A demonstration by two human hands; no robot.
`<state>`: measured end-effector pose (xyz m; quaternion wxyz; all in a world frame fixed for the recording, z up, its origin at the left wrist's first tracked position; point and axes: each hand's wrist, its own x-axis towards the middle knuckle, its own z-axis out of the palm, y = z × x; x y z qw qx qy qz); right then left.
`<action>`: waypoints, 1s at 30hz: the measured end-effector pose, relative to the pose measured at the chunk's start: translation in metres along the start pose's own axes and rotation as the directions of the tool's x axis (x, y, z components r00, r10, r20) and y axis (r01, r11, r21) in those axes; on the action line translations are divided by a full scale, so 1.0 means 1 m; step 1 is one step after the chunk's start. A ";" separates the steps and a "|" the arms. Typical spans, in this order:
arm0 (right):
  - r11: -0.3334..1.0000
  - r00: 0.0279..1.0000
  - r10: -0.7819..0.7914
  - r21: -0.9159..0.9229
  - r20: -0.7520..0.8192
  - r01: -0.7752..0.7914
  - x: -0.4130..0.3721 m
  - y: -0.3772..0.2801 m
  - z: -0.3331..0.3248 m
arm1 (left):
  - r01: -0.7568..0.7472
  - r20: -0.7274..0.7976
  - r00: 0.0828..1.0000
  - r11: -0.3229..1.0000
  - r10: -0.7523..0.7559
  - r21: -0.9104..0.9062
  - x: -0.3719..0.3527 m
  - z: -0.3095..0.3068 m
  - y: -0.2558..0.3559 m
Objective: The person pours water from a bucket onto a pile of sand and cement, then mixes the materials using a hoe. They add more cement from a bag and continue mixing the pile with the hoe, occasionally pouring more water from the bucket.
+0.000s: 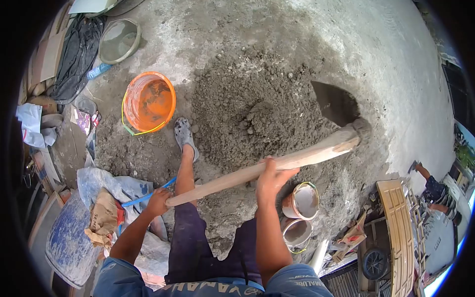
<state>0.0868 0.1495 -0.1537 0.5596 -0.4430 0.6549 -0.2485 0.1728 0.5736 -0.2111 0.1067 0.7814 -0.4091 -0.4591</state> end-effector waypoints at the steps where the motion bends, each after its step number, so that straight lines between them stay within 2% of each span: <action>1: 0.990 0.990 -0.138 -0.048 -0.034 0.136 0.031 -0.027 -0.013 | -0.054 0.081 0.995 0.992 0.064 -0.114 0.041 0.011 0.027; 2: 0.973 0.971 -0.227 -0.058 -0.075 0.223 0.065 -0.057 -0.022 | 0.034 0.258 0.965 0.965 0.035 -0.258 0.080 0.012 0.068; 4: 0.934 0.933 -0.348 -0.125 -0.095 0.335 0.144 -0.109 -0.041 | -0.093 0.168 0.971 0.915 0.171 -0.393 0.134 0.013 0.147; 5: 0.918 0.925 -0.370 -0.190 -0.084 0.349 0.189 -0.127 -0.049 | -0.093 0.155 0.974 0.912 0.167 -0.399 0.149 -0.006 0.190; 7: 0.899 0.950 -0.309 -0.341 -0.048 0.275 0.237 -0.148 -0.031 | -0.075 0.122 0.979 0.852 0.161 -0.518 0.155 -0.030 0.242; 9: 0.845 0.985 -0.171 -0.514 0.004 0.149 0.268 -0.109 -0.011 | 0.100 0.212 0.977 0.810 0.031 -0.578 0.125 -0.054 0.282; 10: 0.807 0.997 -0.006 -0.588 0.079 0.051 0.270 -0.067 -0.004 | 0.222 0.327 0.945 0.769 -0.018 -0.600 0.099 -0.073 0.300; 11: 0.780 0.983 0.139 -0.625 0.123 -0.032 0.265 -0.002 0.000 | 0.383 0.471 0.877 0.722 -0.090 -0.576 0.070 -0.091 0.322; 13: 0.642 0.894 0.441 -0.724 0.079 -0.253 0.212 0.129 0.005 | 0.562 0.644 0.752 0.648 -0.141 -0.514 0.032 -0.129 0.342; 14: 0.651 0.856 0.502 -0.707 0.128 -0.277 0.206 0.182 -0.007 | 0.569 0.621 0.764 0.636 -0.175 -0.521 0.026 -0.129 0.336; 15: 0.713 0.794 0.592 -0.550 0.139 -0.435 0.159 0.133 0.001 | 0.576 0.649 0.741 0.659 -0.170 -0.484 0.014 -0.128 0.327; 16: 0.675 0.765 0.634 -0.563 0.115 -0.476 0.149 0.133 -0.003 | 0.583 0.683 0.712 0.679 -0.162 -0.446 -0.002 -0.128 0.317; 17: 0.721 0.775 0.611 -0.517 0.162 -0.460 0.145 0.148 -0.010 | 0.599 0.673 0.715 0.663 -0.190 -0.449 -0.017 -0.127 0.307; 19: 0.765 0.840 0.532 -0.485 0.106 -0.423 0.112 0.129 -0.003 | 0.508 0.607 0.785 0.687 -0.122 -0.520 -0.040 -0.116 0.269; 21: 0.821 0.888 0.447 -0.446 0.108 -0.358 0.077 0.121 0.001 | 0.432 0.613 0.786 0.783 -0.082 -0.448 -0.076 -0.098 0.207; 22: 0.817 0.886 0.450 -0.452 0.110 -0.359 0.061 0.125 0.002 | 0.417 0.634 0.760 0.856 -0.145 -0.305 -0.089 -0.093 0.178; 23: 0.856 0.915 0.388 -0.414 0.114 -0.311 0.045 0.129 -0.001 | 0.398 0.580 0.797 0.867 -0.167 -0.298 -0.105 -0.072 0.140; 24: 0.889 0.941 0.320 -0.377 0.112 -0.258 0.035 0.130 -0.006 | 0.326 0.460 0.869 0.910 -0.182 -0.257 -0.115 -0.051 0.104; 25: 0.887 0.944 0.314 -0.387 0.106 -0.252 0.030 0.126 -0.008 | 0.306 0.409 0.890 0.929 -0.202 -0.207 -0.111 -0.039 0.075; 26: 0.933 0.974 0.205 -0.322 0.101 -0.163 0.025 0.118 -0.006 | 0.229 0.331 0.929 0.960 -0.166 -0.162 -0.101 -0.026 0.048; 27: 0.966 0.991 0.094 -0.250 0.094 -0.068 0.019 0.105 0.002 | 0.224 0.330 0.927 0.969 -0.178 -0.107 -0.081 -0.025 0.035; 28: 0.982 0.990 0.103 -0.167 0.097 -0.085 0.009 0.051 0.023 | 0.179 0.246 0.958 0.976 -0.144 -0.127 -0.062 -0.011 0.023; 29: 0.991 0.995 0.006 -0.135 0.096 0.007 0.025 0.043 0.026 | 0.118 0.162 0.982 0.982 -0.093 -0.149 -0.037 0.002 0.017; 30: 0.992 0.993 -0.057 -0.110 0.102 0.068 0.050 0.026 0.025 | 0.170 0.211 0.968 0.972 -0.134 -0.161 -0.006 -0.012 0.035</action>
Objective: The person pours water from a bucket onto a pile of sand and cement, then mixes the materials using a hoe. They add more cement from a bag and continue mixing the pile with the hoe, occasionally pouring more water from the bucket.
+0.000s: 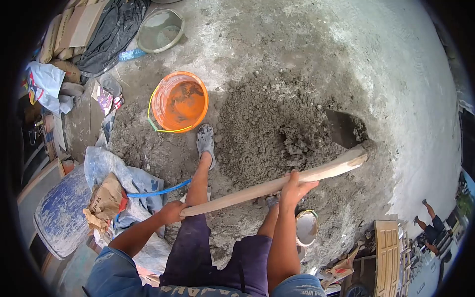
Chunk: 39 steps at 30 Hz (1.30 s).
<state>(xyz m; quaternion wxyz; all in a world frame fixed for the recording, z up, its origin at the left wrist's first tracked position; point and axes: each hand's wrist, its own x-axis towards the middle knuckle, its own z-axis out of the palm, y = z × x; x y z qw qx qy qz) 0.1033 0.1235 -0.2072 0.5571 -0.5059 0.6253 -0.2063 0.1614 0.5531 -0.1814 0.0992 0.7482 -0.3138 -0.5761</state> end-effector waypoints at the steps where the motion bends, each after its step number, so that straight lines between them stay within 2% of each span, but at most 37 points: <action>1: 0.998 0.998 -0.063 0.019 -0.002 0.063 0.026 -0.014 -0.006 | -0.048 0.051 0.998 0.999 0.049 -0.026 0.026 0.002 0.011; 3: 0.995 0.994 -0.102 0.026 0.030 0.101 0.086 -0.058 -0.002 | -0.181 0.017 0.983 0.981 0.183 -0.075 0.073 0.004 0.057; 5: 0.993 0.993 -0.091 -0.069 0.071 0.096 0.133 -0.095 0.008 | -0.228 -0.038 0.974 0.969 0.225 -0.101 0.096 -0.037 0.147; 6: 0.987 0.993 -0.068 -0.141 0.096 0.081 0.150 -0.106 0.013 | -0.271 -0.100 0.961 0.947 0.258 -0.169 0.109 -0.044 0.184; 7: 0.986 0.993 -0.071 -0.144 0.094 0.084 0.164 -0.111 0.016 | -0.229 -0.084 0.973 0.937 0.215 -0.263 0.117 -0.071 0.228; 8: 0.977 0.987 0.033 -0.214 0.157 0.001 0.175 -0.114 0.020 | -0.264 -0.179 0.960 0.903 0.214 -0.339 0.133 -0.078 0.261; 9: 0.955 0.966 0.142 -0.286 0.215 -0.077 0.185 -0.116 0.024 | -0.244 -0.194 0.964 0.898 0.182 -0.366 0.146 -0.102 0.294; 10: 0.956 0.965 0.146 -0.284 0.220 -0.080 0.194 -0.118 0.027 | -0.278 -0.252 0.950 0.871 0.187 -0.405 0.161 -0.119 0.316; 12: 0.871 0.845 0.429 -0.395 0.319 -0.293 0.215 -0.130 0.035 | -0.358 -0.309 0.924 0.786 0.223 -0.503 0.181 -0.145 0.347; 13: 0.855 0.788 0.482 -0.403 0.382 -0.328 0.232 -0.142 0.033 | -0.413 -0.302 0.910 0.688 0.284 -0.597 0.176 -0.160 0.349; 14: 0.882 0.808 0.426 -0.384 0.407 -0.273 0.233 -0.149 0.038 | -0.448 -0.297 0.892 0.578 0.341 -0.682 0.172 -0.170 0.345; 15: 0.872 0.803 0.398 -0.455 0.443 -0.181 0.228 -0.156 0.044 | -0.493 -0.315 0.870 0.647 0.379 -0.582 0.170 -0.179 0.324; 17: 0.856 0.798 0.409 -0.490 0.443 -0.167 0.250 -0.159 0.044 | -0.397 -0.495 0.861 0.759 0.114 -0.516 0.173 -0.201 0.257; 18: 0.873 0.817 0.374 -0.463 0.438 -0.152 0.241 -0.174 0.047 | -0.300 -0.608 0.792 0.827 -0.063 -0.476 0.187 -0.201 0.206; 19: 0.875 0.842 0.347 -0.467 0.413 -0.131 0.235 -0.185 0.048 | -0.153 -0.707 0.676 0.899 -0.209 -0.411 0.201 -0.202 0.143; 20: 0.861 0.833 0.350 -0.497 0.427 -0.106 0.234 -0.197 0.047 | -0.067 -0.791 0.558 0.936 -0.251 -0.344 0.211 -0.204 0.071; 21: 0.854 0.805 0.371 -0.511 0.462 -0.101 0.228 -0.213 0.045 | 0.178 -0.858 0.426 0.956 -0.288 -0.233 0.212 -0.211 0.010; 22: 0.843 0.800 0.361 -0.535 0.479 -0.060 0.206 -0.232 0.047 | 0.384 -0.864 0.424 0.918 -0.273 -0.101 0.207 -0.224 -0.051; 23: 0.846 0.777 0.348 -0.533 0.525 -0.019 0.200 -0.244 0.041 | 0.484 -0.868 0.356 0.863 -0.345 -0.145 0.204 -0.238 -0.095; 25: 0.900 0.729 0.320 -0.435 0.605 -0.035 0.194 -0.264 0.025 | 0.621 -0.832 0.353 0.773 -0.427 -0.133 0.207 -0.256 -0.167; 26: 0.894 0.722 0.273 -0.445 0.636 0.054 0.185 -0.276 0.023 | 0.611 -0.824 0.367 0.780 -0.431 -0.135 0.214 -0.262 -0.196; 27: 0.909 0.704 0.241 -0.410 0.668 0.078 0.185 -0.287 0.018 | 0.491 -0.666 0.500 0.815 -0.553 -0.309 0.222 -0.265 -0.222; 28: 0.923 0.687 0.208 -0.373 0.696 0.098 0.188 -0.298 0.013 | 0.383 -0.474 0.639 0.785 -0.606 -0.487 0.232 -0.265 -0.245; 29: 0.920 0.704 0.151 -0.360 0.694 0.157 0.187 -0.310 0.017 | 0.378 -0.506 0.604 0.780 -0.617 -0.499 0.238 -0.264 -0.255; 30: 0.913 0.715 0.090 -0.344 0.694 0.219 0.187 -0.322 0.021 | 0.371 -0.500 0.611 0.780 -0.613 -0.503 0.239 -0.261 -0.263; 31: 0.886 0.748 0.048 -0.374 0.662 0.274 0.187 -0.332 0.031 | 0.366 -0.451 0.644 0.767 -0.618 -0.527 0.233 -0.266 -0.254; 32: 0.871 0.740 0.071 -0.403 0.669 0.281 0.203 -0.344 0.031 | 0.361 -0.402 0.675 0.752 -0.618 -0.551 0.226 -0.268 -0.242; 34: 0.893 0.768 -0.040 -0.321 0.640 0.315 0.233 -0.352 0.020 | 0.101 -0.364 0.802 0.708 -0.474 -0.699 0.214 -0.251 -0.219; 36: 0.882 0.855 -0.059 -0.374 0.514 0.286 0.210 -0.358 0.035 | -0.091 -0.409 0.846 0.662 -0.343 -0.744 0.207 -0.231 -0.181; 37: 0.888 0.848 -0.103 -0.337 0.520 0.314 0.211 -0.351 0.023 | -0.107 -0.422 0.846 0.672 -0.327 -0.733 0.208 -0.221 -0.164; 39: 0.889 0.870 -0.129 -0.333 0.476 0.315 0.186 -0.328 0.005 | -0.149 -0.529 0.776 0.714 -0.345 -0.684 0.205 -0.195 -0.134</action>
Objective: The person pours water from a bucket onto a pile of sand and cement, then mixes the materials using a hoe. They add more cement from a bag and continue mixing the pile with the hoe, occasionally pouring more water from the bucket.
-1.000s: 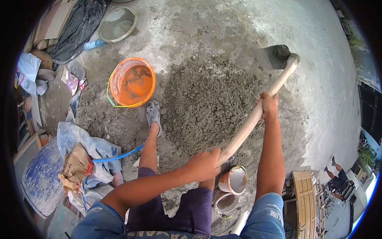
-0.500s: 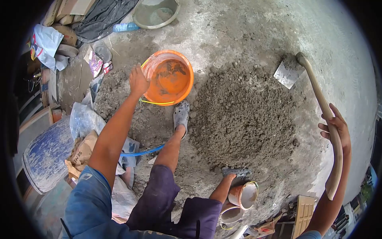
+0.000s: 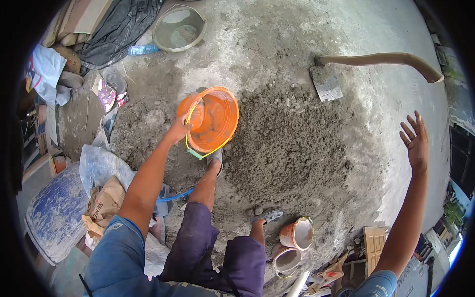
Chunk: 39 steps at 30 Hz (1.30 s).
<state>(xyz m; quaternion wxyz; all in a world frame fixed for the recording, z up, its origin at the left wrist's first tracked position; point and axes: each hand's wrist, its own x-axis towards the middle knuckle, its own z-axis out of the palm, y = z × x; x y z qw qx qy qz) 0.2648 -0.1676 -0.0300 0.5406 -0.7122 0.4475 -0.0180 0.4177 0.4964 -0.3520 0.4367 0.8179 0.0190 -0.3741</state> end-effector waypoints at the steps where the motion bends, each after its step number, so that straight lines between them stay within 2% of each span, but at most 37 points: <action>1: 1.000 1.000 0.008 -0.027 -0.019 -0.008 -0.028 0.010 0.009 | -0.018 0.008 1.000 1.000 0.018 0.008 -0.016 0.010 0.011; 3: 0.997 0.999 0.047 -0.065 0.011 -0.047 -0.086 0.045 0.011 | -0.044 -0.008 0.999 0.999 0.044 0.033 -0.052 0.028 0.035; 5: 0.990 0.989 0.140 0.016 0.048 -0.141 -0.149 0.113 -0.006 | -0.072 -0.011 0.997 0.993 0.073 0.088 -0.085 0.053 0.045; 7: 0.956 0.964 0.264 0.128 0.015 -0.264 -0.226 0.185 -0.019 | -0.067 -0.197 0.973 0.964 0.121 0.259 -0.127 0.091 0.060; 8: 0.916 0.931 0.365 0.183 -0.011 -0.357 -0.266 0.219 -0.025 | -0.089 -0.168 0.976 0.958 0.138 0.274 -0.147 0.112 0.064; 10: 0.820 0.845 0.531 0.285 -0.054 -0.497 -0.351 0.301 -0.040 | -0.131 -0.242 0.933 0.875 0.268 0.465 -0.183 0.154 0.070; 11: 0.767 0.790 0.609 0.303 -0.069 -0.565 -0.395 0.332 -0.045 | -0.157 -0.217 0.932 0.863 0.290 0.479 -0.201 0.174 0.074; 13: 0.718 0.732 0.677 0.284 -0.072 -0.636 -0.483 0.410 -0.060 | -0.228 -0.261 0.842 0.751 0.471 0.619 -0.230 0.212 0.079; 15: 0.713 0.711 0.700 0.108 -0.063 -0.693 -0.559 0.458 -0.081 | -0.241 -0.250 0.819 0.707 0.516 0.665 -0.245 0.235 0.074; 17: 0.749 0.747 0.656 -0.035 -0.107 -0.662 -0.621 0.504 -0.108 | -0.288 -0.237 0.760 0.641 0.605 0.712 -0.260 0.251 0.084; 18: 0.750 0.747 0.656 -0.021 -0.107 -0.661 -0.637 0.509 -0.121 | -0.296 -0.229 0.755 0.631 0.615 0.717 -0.269 0.253 0.088; 20: 0.664 0.636 0.747 0.163 -0.196 -0.730 -0.659 0.507 -0.148 | -0.341 -0.182 0.700 0.547 0.690 0.765 -0.284 0.253 0.101; 21: 0.672 0.644 0.740 0.173 -0.194 -0.720 -0.664 0.510 -0.162 | -0.345 -0.183 0.689 0.539 0.702 0.768 -0.294 0.252 0.111; 23: 0.684 0.628 0.729 0.315 -0.272 -0.658 -0.673 0.514 -0.186 | -0.374 -0.167 0.630 0.485 0.758 0.791 -0.319 0.244 0.133; 27: 0.774 0.687 0.632 0.343 -0.358 -0.533 -0.659 0.491 -0.219 | -0.412 -0.166 0.496 0.399 0.852 0.819 -0.375 0.225 0.207; 29: 0.801 0.719 0.595 0.336 -0.358 -0.496 -0.656 0.478 -0.232 | -0.457 -0.122 0.392 0.307 0.912 0.835 -0.408 0.208 0.242; 30: 0.813 0.733 0.577 0.337 -0.361 -0.474 -0.649 0.475 -0.238 | -0.454 -0.135 0.365 0.303 0.921 0.838 -0.422 0.199 0.258; 32: 0.841 0.751 0.531 0.355 -0.393 -0.408 -0.638 0.460 -0.247 | -0.504 -0.037 0.230 0.151 0.973 0.851 -0.454 0.182 0.288; 33: 0.848 0.758 0.517 0.358 -0.397 -0.391 -0.638 0.455 -0.253 | -0.501 -0.044 0.213 0.148 0.976 0.853 -0.472 0.172 0.302; 35: 0.893 0.790 0.430 0.331 -0.437 -0.303 -0.633 0.441 -0.262 | -0.537 0.073 0.132 0.009 0.989 0.843 -0.510 0.153 0.332; 36: 0.902 0.795 0.405 0.342 -0.452 -0.265 -0.632 0.433 -0.266 | -0.531 0.064 0.115 0.007 0.991 0.847 -0.527 0.145 0.343; 38: 0.909 0.791 0.383 0.346 -0.477 -0.232 -0.628 0.434 -0.273 | -0.569 0.105 -0.031 -0.104 0.994 0.816 -0.549 0.126 0.372; 39: 0.910 0.779 0.386 0.345 -0.494 -0.232 -0.624 0.441 -0.276 | -0.547 0.081 -0.065 -0.104 0.995 0.830 -0.561 0.118 0.387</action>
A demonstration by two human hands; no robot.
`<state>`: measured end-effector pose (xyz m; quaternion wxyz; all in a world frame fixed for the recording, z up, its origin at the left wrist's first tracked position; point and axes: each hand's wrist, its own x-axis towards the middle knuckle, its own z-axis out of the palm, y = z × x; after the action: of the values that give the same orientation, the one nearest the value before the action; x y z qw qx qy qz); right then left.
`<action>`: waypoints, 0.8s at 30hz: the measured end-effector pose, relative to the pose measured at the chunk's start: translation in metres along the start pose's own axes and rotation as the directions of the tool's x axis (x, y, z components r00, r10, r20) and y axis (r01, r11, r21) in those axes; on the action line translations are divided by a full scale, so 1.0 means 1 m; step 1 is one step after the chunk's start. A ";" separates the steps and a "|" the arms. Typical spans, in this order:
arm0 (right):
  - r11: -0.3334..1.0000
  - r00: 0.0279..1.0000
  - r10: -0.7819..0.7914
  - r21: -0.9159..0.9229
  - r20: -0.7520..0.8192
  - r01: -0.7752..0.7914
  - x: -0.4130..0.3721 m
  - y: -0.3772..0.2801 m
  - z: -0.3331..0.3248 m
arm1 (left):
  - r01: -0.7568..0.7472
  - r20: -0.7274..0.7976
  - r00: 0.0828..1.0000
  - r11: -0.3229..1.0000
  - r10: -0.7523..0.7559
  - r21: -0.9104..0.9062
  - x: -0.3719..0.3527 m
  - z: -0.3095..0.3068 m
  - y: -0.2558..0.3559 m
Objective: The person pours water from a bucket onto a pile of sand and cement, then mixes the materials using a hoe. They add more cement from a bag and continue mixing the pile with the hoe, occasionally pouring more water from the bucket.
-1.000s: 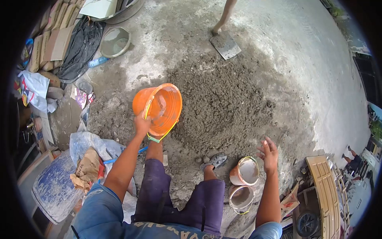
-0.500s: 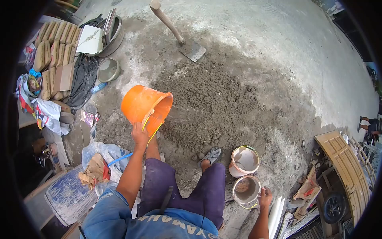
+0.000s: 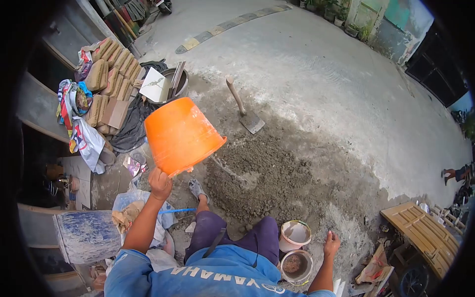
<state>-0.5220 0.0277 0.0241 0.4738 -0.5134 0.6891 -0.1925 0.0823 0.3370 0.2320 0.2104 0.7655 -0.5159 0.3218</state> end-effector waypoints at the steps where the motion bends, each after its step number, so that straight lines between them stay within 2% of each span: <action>1: 0.999 0.999 -0.033 -0.013 -0.004 0.033 0.006 0.004 -0.002 | -0.040 -0.025 0.999 0.999 0.039 -0.021 0.015 -0.013 0.001; 5: 0.995 0.995 -0.095 -0.044 -0.041 0.093 0.012 -0.005 0.000 | -0.115 -0.121 0.987 0.992 0.109 -0.045 0.050 -0.033 -0.008; 7: 0.975 0.994 -0.112 -0.193 -0.006 0.109 0.021 -0.008 0.005 | -0.137 -0.167 0.979 0.986 0.120 -0.096 0.066 -0.035 -0.010; 8: 0.973 0.992 -0.129 -0.192 -0.003 0.126 0.020 -0.014 0.010 | -0.131 -0.180 0.977 0.988 0.114 -0.087 0.070 -0.033 -0.010; 10: 0.982 0.991 -0.134 -0.130 0.004 0.134 0.012 -0.033 0.028 | -0.014 -0.212 0.977 0.981 -0.028 -0.193 0.075 -0.020 -0.013; 11: 0.980 0.989 -0.150 -0.137 -0.007 0.147 0.028 -0.019 0.039 | -0.006 -0.226 0.973 0.983 -0.036 -0.182 0.076 -0.011 -0.015; 13: 0.972 0.982 -0.189 -0.136 0.018 0.190 0.022 -0.039 0.072 | 0.297 -0.197 0.908 0.899 -0.370 -0.322 0.076 0.011 -0.024; 14: 0.967 0.977 -0.211 -0.137 0.036 0.214 0.015 -0.053 0.093 | 0.310 -0.213 0.898 0.897 -0.384 -0.315 0.076 0.022 -0.036; 16: 0.951 0.960 -0.232 -0.169 0.157 0.258 0.000 -0.087 0.144 | 0.531 -0.134 0.770 0.743 -0.624 -0.408 0.069 0.045 -0.071; 17: 0.973 0.968 -0.152 -0.141 0.201 0.183 -0.014 -0.108 0.176 | 0.545 -0.158 0.750 0.735 -0.642 -0.404 0.059 0.059 -0.094; 18: 0.987 0.966 -0.073 -0.123 0.249 0.106 -0.042 -0.146 0.215 | 0.656 -0.006 0.593 0.488 -0.805 -0.576 0.044 0.073 -0.117; 19: 0.994 0.935 -0.018 -0.099 0.355 0.056 -0.070 -0.183 0.255 | 0.699 0.178 0.417 0.189 -0.891 -0.690 0.031 0.080 -0.139; 20: 0.996 0.886 0.041 -0.092 0.462 0.002 -0.098 -0.215 0.299 | 0.701 0.152 0.381 0.178 -0.912 -0.691 0.021 0.079 -0.160; 22: 0.994 0.709 0.099 -0.095 0.698 -0.045 -0.155 -0.272 0.391 | 0.601 0.389 0.100 -0.256 -0.916 -0.757 -0.002 0.070 -0.207; 24: 0.996 0.524 0.090 -0.075 0.847 -0.049 -0.227 -0.333 0.477 | 0.470 0.383 -0.009 -0.342 -0.924 -0.814 -0.024 0.050 -0.246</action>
<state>0.0638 0.2029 0.1501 0.7455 -0.5240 0.3955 0.1150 0.3173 0.4129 0.1820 0.8107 0.5672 0.1411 -0.0336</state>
